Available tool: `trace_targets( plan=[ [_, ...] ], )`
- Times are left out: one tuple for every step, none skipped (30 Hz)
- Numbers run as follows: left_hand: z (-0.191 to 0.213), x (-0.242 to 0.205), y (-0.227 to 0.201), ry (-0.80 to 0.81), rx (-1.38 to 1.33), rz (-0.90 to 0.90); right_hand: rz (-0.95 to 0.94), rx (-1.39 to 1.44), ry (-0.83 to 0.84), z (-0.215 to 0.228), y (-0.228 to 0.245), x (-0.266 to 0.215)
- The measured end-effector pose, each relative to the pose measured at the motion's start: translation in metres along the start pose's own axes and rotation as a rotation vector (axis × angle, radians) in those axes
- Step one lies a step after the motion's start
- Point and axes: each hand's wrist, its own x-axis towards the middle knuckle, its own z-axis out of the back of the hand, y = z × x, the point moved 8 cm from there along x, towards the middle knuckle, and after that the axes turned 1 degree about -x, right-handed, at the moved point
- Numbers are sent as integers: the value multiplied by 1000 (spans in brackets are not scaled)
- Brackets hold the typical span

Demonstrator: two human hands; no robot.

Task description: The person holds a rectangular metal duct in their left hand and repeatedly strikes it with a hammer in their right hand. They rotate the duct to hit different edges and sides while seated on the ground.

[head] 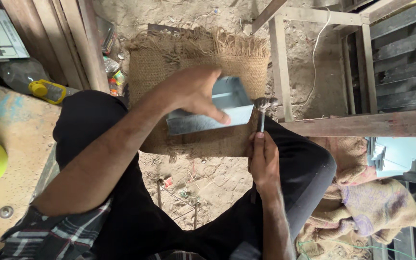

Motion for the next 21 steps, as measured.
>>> trace_targets(
  plan=[
    [8, 1, -4, -92, -53, -88, -6, 3, 2, 1, -2, 0],
    [19, 2, -8, -185, -102, -180, -9, 10, -1, 1, -2, 1],
    [29, 1, -10, -276, -149, -273, 7, 0, 2, 1, -1, 1],
    [38, 1, -10, -361, -167, -326, 23, -10, 3, 2, 0, 1],
    [45, 0, -9, -445, -185, -380, 38, -19, 5, 2, 2, 1],
    [51, -2, -8, -529, -205, -433, 23, -18, 4, 3, 1, 1],
    [55, -1, -5, -594, -225, -444, 9, -17, 4, 3, 1, 1],
    [58, -1, -2, -659, -244, -453, -5, -15, 5, 3, 0, 1],
    [61, -1, 1, -724, -262, -462, -9, -9, 4, 3, 0, 1],
    [62, 2, 8, -757, -323, -425, -14, -3, 4, 3, 0, 1],
    [63, 4, 15, -789, -384, -388, -19, 3, 4, 3, 0, 0],
    [65, 6, 21, -821, -445, -351, -1, -9, 9, 3, 1, 0],
    [64, 11, 32, -817, -595, -274, 17, -20, 13, 2, 2, -1],
    [63, 15, 42, -806, -745, -197, 35, -32, 15, 2, 4, 0],
    [60, 18, 51, -792, -894, -118, 21, -18, 12, 2, 2, 0],
    [57, 22, 52, -741, -946, -104, 6, -6, 8, 4, 0, -1],
    [55, 24, 53, -689, -998, -91, -8, 6, 4, 5, -1, -1],
    [53, 26, 53, -637, -1045, -81, 1, 24, 12, 4, -1, -1],
    [53, 25, 54, -638, -1078, -68, 10, 43, 20, 3, 0, 0],
    [51, 23, 55, -638, -1114, -54, 17, 58, 29, 3, 1, -1],
    [48, 22, 56, -638, -1151, -39, 22, 42, 22, 5, 2, -1]
  ],
)
